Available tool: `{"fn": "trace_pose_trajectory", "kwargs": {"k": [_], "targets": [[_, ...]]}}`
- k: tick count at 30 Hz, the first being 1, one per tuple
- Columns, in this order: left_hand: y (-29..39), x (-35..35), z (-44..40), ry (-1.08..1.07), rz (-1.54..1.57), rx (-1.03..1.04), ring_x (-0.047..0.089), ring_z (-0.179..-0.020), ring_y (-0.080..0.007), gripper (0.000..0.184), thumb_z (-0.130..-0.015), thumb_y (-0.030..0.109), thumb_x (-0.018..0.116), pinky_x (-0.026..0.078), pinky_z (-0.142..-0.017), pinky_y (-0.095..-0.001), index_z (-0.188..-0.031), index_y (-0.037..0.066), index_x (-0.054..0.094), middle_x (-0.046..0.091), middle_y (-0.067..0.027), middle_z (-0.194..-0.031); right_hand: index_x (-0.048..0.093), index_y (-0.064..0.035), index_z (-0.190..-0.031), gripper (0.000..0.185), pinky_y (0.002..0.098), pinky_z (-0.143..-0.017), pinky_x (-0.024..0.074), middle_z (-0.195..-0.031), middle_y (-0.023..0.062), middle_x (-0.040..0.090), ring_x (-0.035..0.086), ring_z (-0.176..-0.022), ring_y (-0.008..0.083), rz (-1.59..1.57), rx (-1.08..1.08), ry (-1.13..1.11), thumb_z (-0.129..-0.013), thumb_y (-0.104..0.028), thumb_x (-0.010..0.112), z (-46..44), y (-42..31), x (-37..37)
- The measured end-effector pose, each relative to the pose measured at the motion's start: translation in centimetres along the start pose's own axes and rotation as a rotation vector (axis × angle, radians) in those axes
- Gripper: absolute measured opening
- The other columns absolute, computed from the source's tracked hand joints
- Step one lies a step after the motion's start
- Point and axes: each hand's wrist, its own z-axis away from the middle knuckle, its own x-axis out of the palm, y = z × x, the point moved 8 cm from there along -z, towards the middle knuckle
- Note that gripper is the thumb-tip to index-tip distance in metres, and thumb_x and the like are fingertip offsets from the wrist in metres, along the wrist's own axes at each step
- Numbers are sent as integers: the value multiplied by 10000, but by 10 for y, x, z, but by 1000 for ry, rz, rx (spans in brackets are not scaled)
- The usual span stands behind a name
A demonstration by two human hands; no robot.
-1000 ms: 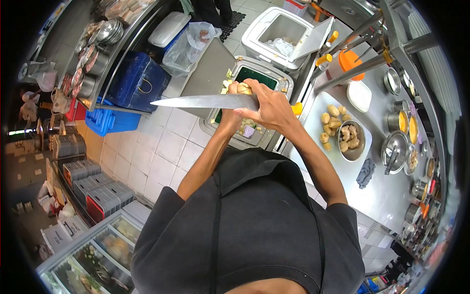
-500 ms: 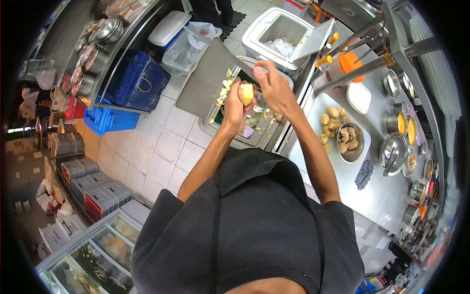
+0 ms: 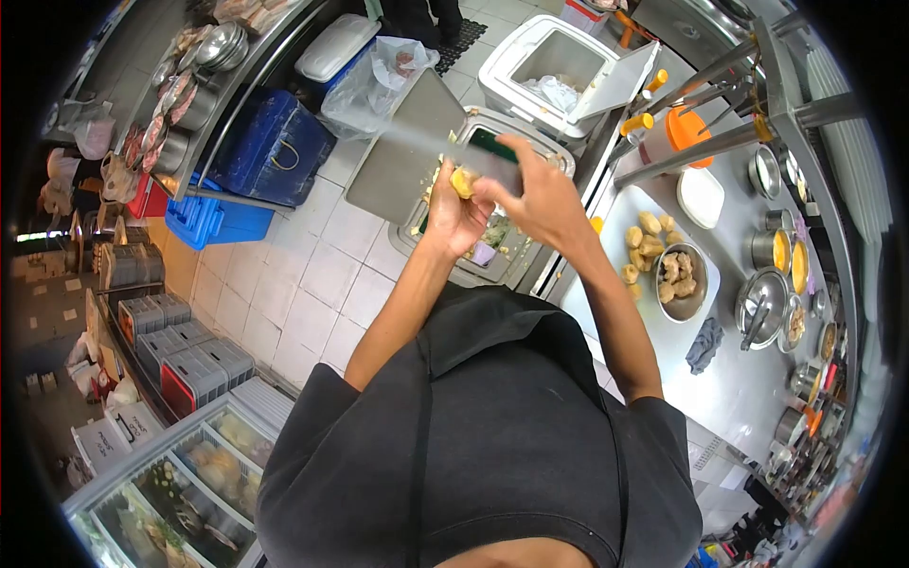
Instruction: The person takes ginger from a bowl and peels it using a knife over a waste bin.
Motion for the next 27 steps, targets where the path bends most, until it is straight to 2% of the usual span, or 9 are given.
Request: {"fn": "trace_pose_trajectory", "kwargs": {"k": [1,2,4,5,9,11,15,23,27], "targets": [[5,-4,6,186,-112,88,630,-865,-190,549,-995,608,419,539,-785,-327,-1007,90,600,628,-66,-907,513,-69,-1327,752,434,-692,535,-910,214,676,692,-786,361,47,-135,-9,-814,-587,698,8,-14,5],[3,5,4,-116,-70,22,620,-1043,-258,587,-995,632,369,499,-942,-434,-1036,100,614,646,-74,-998,530,-84,-1313,781,437,-659,541,-905,206,673,694,-765,357,95,-272,-17,-795,-648,685,16,-26,10],[-3,7,6,-66,5,-94,603,-1107,-266,546,-989,623,387,509,-948,-460,-1181,145,568,616,-100,-1143,509,-111,-1373,850,420,-573,535,-854,176,639,676,-695,339,157,-300,-60,-772,-690,671,22,-28,18],[-4,18,8,-275,126,-142,612,-1100,-269,502,-1006,587,377,510,-948,-468,-1168,158,580,621,-98,-1133,488,-121,-1406,875,424,-556,531,-847,166,625,663,-666,339,197,-318,-60,-773,-699,661,23,-30,19],[-7,47,17,-345,195,-173,631,-1049,-269,466,-1022,551,370,518,-940,-461,-1119,157,601,635,-83,-1081,436,-143,-1476,938,422,-527,524,-836,153,599,634,-603,329,268,-373,-49,-770,-724,642,20,-27,16],[-8,46,21,-150,85,-159,645,-998,-252,444,-1030,519,373,526,-919,-449,-1087,152,617,651,-64,-1042,439,-142,-1474,940,420,-520,519,-836,152,596,630,-596,324,279,-387,-47,-767,-728,642,20,-26,14],[-15,32,11,-206,199,-224,614,-1036,-264,525,-988,625,373,485,-958,-445,-1032,164,619,634,-70,-1035,446,-133,-1468,949,413,-506,508,-827,148,588,620,-579,314,289,-420,-48,-764,-740,637,21,-28,15],[-1,22,9,117,-60,87,612,-815,-198,369,-1002,447,384,501,-785,-382,-866,152,559,594,-30,-813,490,-122,-1416,954,411,-493,496,-818,136,581,609,-561,314,236,-428,-7,-740,-780,628,24,-29,15],[0,29,14,113,-87,146,613,-769,-182,334,-997,404,386,507,-754,-359,-869,145,555,584,-23,-781,505,-96,-1386,949,401,-491,497,-841,131,582,617,-568,313,233,-450,30,-739,-778,628,24,-27,16]]}}
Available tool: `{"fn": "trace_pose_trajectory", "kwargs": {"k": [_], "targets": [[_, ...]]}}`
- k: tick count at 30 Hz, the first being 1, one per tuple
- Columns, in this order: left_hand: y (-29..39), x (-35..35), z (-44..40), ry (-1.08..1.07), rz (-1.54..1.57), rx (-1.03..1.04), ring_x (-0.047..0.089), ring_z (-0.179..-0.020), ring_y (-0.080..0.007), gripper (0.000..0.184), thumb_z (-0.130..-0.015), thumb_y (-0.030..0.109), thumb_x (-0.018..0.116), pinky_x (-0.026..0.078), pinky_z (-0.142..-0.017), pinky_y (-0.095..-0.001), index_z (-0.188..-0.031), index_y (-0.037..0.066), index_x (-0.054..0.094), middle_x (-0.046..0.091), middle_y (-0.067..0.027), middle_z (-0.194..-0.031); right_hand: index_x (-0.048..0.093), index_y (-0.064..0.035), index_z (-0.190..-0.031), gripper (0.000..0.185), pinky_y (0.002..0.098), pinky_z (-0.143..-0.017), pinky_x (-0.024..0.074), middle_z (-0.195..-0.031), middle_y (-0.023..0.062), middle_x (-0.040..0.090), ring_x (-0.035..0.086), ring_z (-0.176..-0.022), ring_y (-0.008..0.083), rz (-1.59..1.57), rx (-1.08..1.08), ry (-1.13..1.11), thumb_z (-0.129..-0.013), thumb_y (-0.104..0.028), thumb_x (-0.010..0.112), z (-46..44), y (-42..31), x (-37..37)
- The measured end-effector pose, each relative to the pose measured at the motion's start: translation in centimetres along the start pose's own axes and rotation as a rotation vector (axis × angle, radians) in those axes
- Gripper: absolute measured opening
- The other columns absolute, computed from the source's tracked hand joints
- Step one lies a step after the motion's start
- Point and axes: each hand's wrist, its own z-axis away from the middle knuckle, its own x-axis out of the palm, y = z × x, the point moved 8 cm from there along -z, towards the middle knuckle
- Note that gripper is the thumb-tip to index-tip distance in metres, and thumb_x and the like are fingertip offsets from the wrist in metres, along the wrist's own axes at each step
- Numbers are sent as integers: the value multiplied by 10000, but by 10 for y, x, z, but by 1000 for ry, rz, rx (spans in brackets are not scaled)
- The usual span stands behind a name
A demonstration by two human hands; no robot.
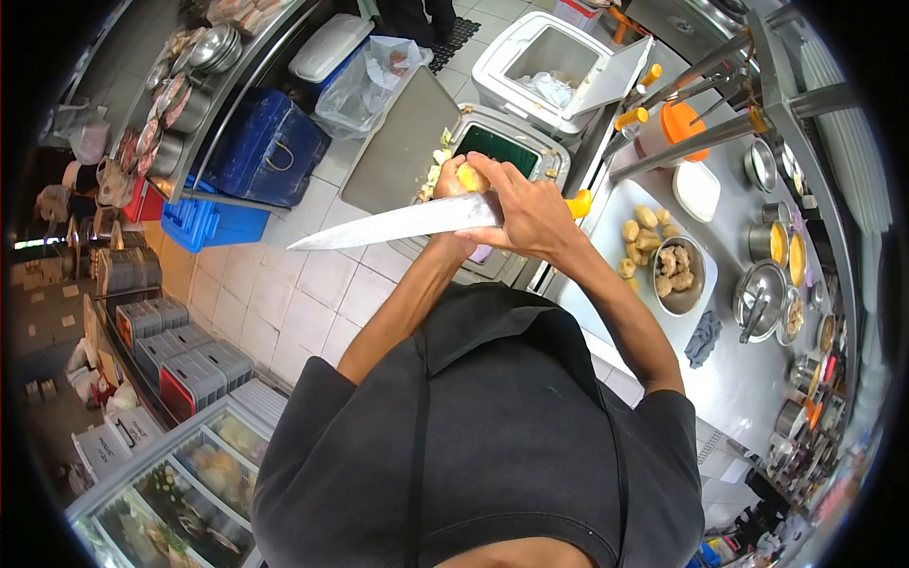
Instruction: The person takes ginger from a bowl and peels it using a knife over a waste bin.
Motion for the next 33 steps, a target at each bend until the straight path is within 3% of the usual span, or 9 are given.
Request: {"fn": "trace_pose_trajectory", "kwargs": {"k": [9,11,14,17,18,23,28,31,33], "targets": [[-7,-17,-10,-51,-51,3,605,-766,-146,292,-1006,372,413,515,-738,-320,-965,110,534,577,-9,-842,542,-74,-1324,865,383,-507,500,-864,109,584,630,-603,292,-39,-24,55,-757,-716,665,-4,0,-1],[11,-11,2,-189,-616,578,578,-797,-108,314,-1012,356,463,513,-759,-318,-1103,55,476,550,-9,-919,546,-79,-1316,847,385,-523,506,-847,106,582,629,-603,285,-91,-18,46,-762,-709,665,-10,5,-2],[7,-10,-2,-303,-497,425,583,-1013,-186,397,-1041,417,407,535,-890,-384,-1205,56,396,504,-75,-1185,544,-90,-1321,828,389,-553,517,-818,100,586,629,-614,278,-152,15,1,-768,-692,674,-15,6,-7],[24,3,8,-205,-890,609,600,-980,-176,351,-1026,391,435,533,-868,-344,-1179,75,444,546,-64,-1096,501,-99,-1371,840,379,-570,522,-925,122,631,648,-652,281,-143,25,-5,-756,-626,724,-15,-1,-14],[19,-33,-29,-76,-510,367,615,-915,-166,297,-1003,373,460,528,-813,-308,-1119,103,499,582,-48,-975,465,-101,-1408,867,367,-572,522,-1044,146,671,665,-679,285,-129,7,19,-744,-570,765,-14,-5,-18],[24,-23,-35,-106,-357,458,619,-804,-164,250,-998,360,443,521,-706,-300,-1042,130,531,591,-37,-874,409,-66,-1461,971,366,-610,546,-1139,187,669,683,-718,302,-162,34,25,-729,-594,765,-13,-7,-17],[44,16,7,0,-1117,880,548,-833,-99,242,-925,166,609,494,-732,-269,-1072,53,453,495,-32,-944,386,-28,-1477,1018,362,-653,566,-1133,208,668,701,-761,320,-136,17,38,-730,-616,752,-14,-9,-22],[35,9,-6,-132,-513,589,539,-823,-113,190,-918,148,593,480,-709,-282,-1016,54,461,483,-43,-923,402,-31,-1465,1004,364,-658,569,-1141,215,665,706,-770,321,-117,26,28,-729,-619,750,-14,-8,-19],[40,10,-2,-77,-672,700,527,-804,-120,163,-917,131,576,468,-688,-288,-990,45,459,475,-50,-911,432,-30,-1431,971,368,-642,564,-1105,208,670,702,-749,315,-154,25,34,-730,-624,748,-14,-7,-18]]}}
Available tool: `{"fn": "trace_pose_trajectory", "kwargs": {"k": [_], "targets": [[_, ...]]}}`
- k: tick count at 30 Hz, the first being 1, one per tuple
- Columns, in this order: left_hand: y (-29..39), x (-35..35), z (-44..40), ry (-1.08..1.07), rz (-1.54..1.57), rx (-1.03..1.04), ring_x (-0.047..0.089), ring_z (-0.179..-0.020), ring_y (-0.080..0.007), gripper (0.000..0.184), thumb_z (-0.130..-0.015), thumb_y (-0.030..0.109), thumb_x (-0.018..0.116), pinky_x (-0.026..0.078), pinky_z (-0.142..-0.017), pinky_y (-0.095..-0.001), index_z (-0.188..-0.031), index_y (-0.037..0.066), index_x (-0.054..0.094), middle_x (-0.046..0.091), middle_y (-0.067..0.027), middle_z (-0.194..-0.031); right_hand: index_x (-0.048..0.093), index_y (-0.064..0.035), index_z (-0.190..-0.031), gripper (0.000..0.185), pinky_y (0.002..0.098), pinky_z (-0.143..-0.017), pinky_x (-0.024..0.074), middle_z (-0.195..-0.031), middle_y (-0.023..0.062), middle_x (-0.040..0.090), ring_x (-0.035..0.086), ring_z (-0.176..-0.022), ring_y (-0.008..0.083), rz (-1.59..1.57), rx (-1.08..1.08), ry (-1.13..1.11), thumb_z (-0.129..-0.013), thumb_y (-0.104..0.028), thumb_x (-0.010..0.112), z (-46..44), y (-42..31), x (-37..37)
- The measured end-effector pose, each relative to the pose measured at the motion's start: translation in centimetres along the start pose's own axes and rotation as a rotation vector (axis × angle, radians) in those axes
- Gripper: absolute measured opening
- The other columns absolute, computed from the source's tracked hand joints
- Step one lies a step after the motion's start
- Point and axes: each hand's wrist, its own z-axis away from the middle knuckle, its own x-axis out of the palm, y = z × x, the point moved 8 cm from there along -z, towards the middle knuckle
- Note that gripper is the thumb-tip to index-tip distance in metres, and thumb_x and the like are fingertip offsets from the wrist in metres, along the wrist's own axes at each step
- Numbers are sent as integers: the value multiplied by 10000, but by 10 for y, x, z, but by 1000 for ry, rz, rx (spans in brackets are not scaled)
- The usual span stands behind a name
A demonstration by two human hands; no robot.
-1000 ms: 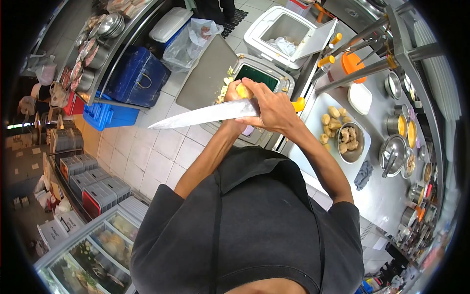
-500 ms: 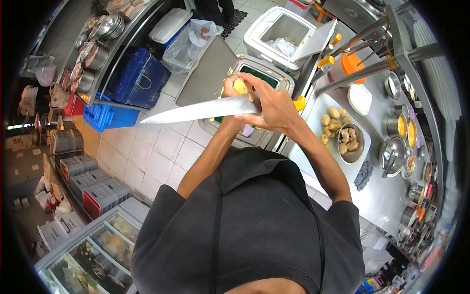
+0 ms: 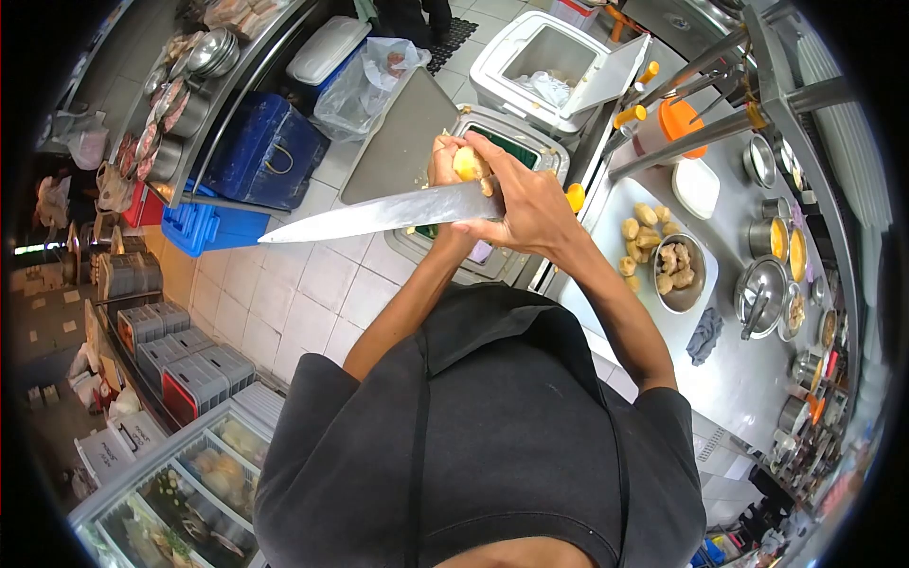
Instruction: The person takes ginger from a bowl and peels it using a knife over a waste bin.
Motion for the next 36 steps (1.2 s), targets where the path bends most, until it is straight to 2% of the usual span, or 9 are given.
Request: {"fn": "trace_pose_trajectory", "kwargs": {"k": [1,4,11,13,19,22,26,27,36], "targets": [[6,-2,1,29,-176,91,515,-786,-127,138,-915,114,560,456,-667,-295,-964,36,457,466,-57,-900,432,-30,-1431,971,368,-642,564,-1105,208,670,702,-749,315,0,-1,0,-730,-624,748,0,0,0],[9,-3,4,59,-165,200,491,-755,-141,112,-911,84,531,433,-634,-308,-941,15,448,454,-70,-900,467,-35,-1380,924,370,-622,556,-1041,193,675,694,-715,309,-12,30,-21,-729,-630,745,0,2,3],[1,-13,1,35,-16,54,492,-754,-162,125,-921,105,504,429,-627,-321,-932,2,435,452,-91,-923,440,-34,-1342,906,392,-584,529,-936,193,653,667,-656,333,-91,37,-32,-747,-658,719,1,0,7],[23,-7,7,59,-331,314,489,-754,-158,120,-948,110,462,429,-628,-321,-901,3,439,453,-87,-922,436,-32,-1336,901,399,-578,522,-922,195,647,660,-647,340,-112,54,-52,-756,-666,708,1,2,10],[34,-3,17,6,-264,425,472,-758,-141,201,-1004,170,393,420,-653,-316,-927,-1,465,439,-68,-916,444,-27,-1312,865,395,-570,508,-881,198,638,646,-640,346,-106,7,0,-785,-671,680,-1,7,10],[24,-8,11,27,-148,231,488,-722,-72,203,-1017,283,403,444,-649,-219,-1001,83,434,460,-12,-839,436,-31,-1318,848,398,-574,506,-864,204,635,649,-646,342,-122,92,-91,-801,-661,672,-6,7,4],[33,-8,0,63,145,124,455,-700,-79,150,-996,219,432,401,-625,-235,-995,69,426,463,-16,-828,422,-50,-1338,839,398,-594,521,-891,220,652,666,-665,338,-169,72,-79,-804,-641,684,-5,-6,-2],[32,-5,-1,52,275,48,439,-637,-68,155,-985,233,444,395,-569,-226,-1041,98,393,461,1,-735,417,-58,-1346,840,396,-600,527,-908,226,658,671,-672,341,-175,65,-60,-801,-634,692,-4,-7,-3],[37,1,-1,-21,365,110,429,-613,-61,155,-971,201,456,381,-542,-216,-1052,119,352,447,-2,-718,479,-91,-1328,797,399,-617,533,-980,189,670,676,-706,339,-136,34,-74,-781,-622,711,-7,-11,-6]]}}
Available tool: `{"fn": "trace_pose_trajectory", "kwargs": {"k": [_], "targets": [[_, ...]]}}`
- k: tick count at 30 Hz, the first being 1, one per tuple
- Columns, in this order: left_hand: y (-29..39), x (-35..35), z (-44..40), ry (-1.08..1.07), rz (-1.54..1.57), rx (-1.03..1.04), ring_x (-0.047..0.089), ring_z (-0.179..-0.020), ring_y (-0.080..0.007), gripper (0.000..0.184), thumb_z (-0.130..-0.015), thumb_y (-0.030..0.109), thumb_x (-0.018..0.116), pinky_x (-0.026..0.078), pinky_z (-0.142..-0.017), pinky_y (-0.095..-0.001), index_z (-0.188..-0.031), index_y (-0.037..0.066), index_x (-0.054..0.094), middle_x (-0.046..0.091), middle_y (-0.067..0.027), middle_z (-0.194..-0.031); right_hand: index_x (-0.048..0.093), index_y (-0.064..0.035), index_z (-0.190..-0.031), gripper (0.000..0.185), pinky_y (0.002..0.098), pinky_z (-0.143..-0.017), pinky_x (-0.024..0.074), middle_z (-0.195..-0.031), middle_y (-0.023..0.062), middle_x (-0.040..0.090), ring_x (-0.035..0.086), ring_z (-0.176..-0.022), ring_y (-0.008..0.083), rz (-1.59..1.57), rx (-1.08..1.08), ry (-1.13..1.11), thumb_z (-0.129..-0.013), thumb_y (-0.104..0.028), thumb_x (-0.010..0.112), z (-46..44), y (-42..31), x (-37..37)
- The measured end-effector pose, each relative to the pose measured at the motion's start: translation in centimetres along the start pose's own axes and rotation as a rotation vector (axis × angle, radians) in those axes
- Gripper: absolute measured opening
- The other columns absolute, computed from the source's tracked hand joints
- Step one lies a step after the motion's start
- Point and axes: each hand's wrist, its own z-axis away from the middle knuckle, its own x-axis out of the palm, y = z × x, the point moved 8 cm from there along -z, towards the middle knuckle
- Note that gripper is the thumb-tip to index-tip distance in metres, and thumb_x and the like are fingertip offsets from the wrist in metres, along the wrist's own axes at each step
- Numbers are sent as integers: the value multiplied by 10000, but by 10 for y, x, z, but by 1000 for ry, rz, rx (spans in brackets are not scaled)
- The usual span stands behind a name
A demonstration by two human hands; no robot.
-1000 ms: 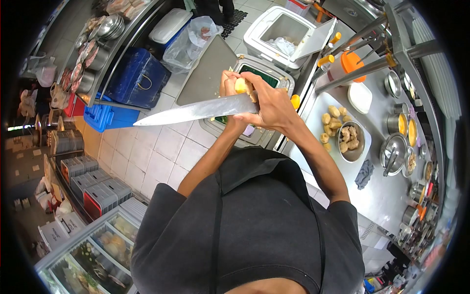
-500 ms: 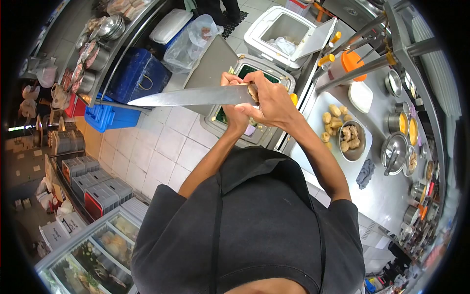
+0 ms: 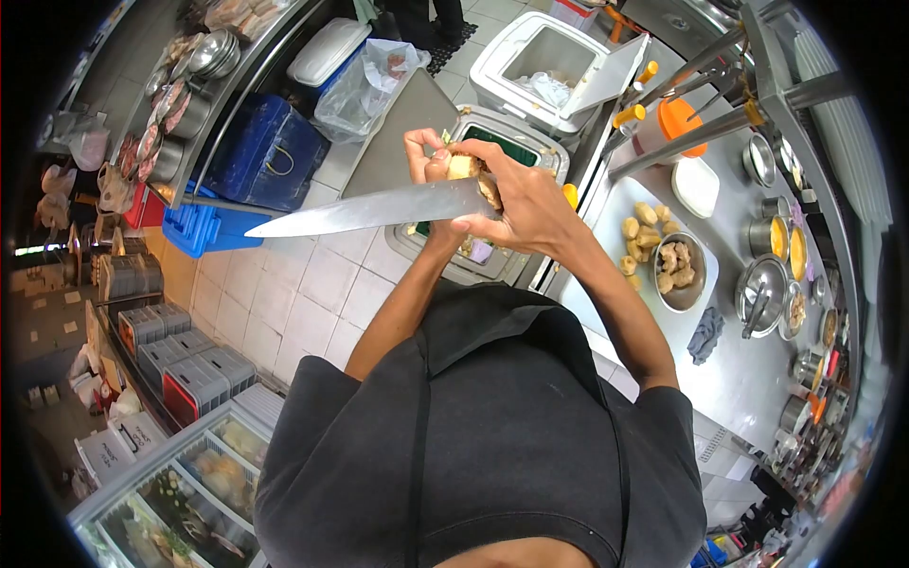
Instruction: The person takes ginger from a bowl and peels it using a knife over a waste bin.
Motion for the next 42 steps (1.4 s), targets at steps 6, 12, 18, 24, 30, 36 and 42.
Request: {"fn": "trace_pose_trajectory", "kwargs": {"k": [6,12,18,24,30,36,42], "targets": [[4,5,3,-86,2,80,414,-625,-53,158,-965,165,469,370,-563,-207,-1037,113,338,418,-3,-736,581,-28,-1210,693,351,-588,516,-767,129,628,641,-644,269,-32,-84,141,-824,-594,689,0,4,-1],[-22,-29,14,-6,-530,148,539,-829,-109,145,-1007,142,450,433,-529,-244,-918,32,482,442,-72,-1122,588,-4,-1160,556,388,-651,507,-766,152,621,627,-684,335,-142,187,46,-910,-499,632,-10,37,8],[-29,-48,15,115,-294,-168,477,-755,-94,346,-1055,290,411,411,-684,-253,-932,5,563,518,-24,-866,416,-37,-1388,631,420,-774,503,-872,216,661,657,-784,357,-282,460,-97,-953,-458,592,-4,60,10],[-20,-61,25,50,-556,-228,484,-672,-55,369,-1032,291,510,396,-585,-256,-886,-19,648,579,2,-730,199,-58,-1521,774,398,-854,514,-1168,287,646,681,-850,357,-525,484,-206,-956,-378,619,14,87,36],[-22,-64,26,88,-588,-219,469,-682,-45,336,-1018,289,555,391,-584,-256,-879,-4,645,573,12,-745,210,-17,-1518,769,364,-691,549,-1081,247,689,700,-716,249,-180,593,-94,-985,-442,567,11,89,31],[-45,-58,35,102,-140,-594,541,-649,-99,376,-1031,400,504,418,-558,-272,-908,60,605,566,-22,-697,408,33,-1406,809,396,-764,530,-832,206,697,709,-791,332,-205,686,24,-896,-548,646,11,111,30],[-76,-61,42,52,359,-768,599,-723,-154,320,-1026,371,450,475,-642,-286,-974,88,591,619,-53,-782,573,-2,-1261,681,415,-771,524,-931,224,694,699,-829,366,-72,498,29,-862,-544,678,13,75,22]]}}
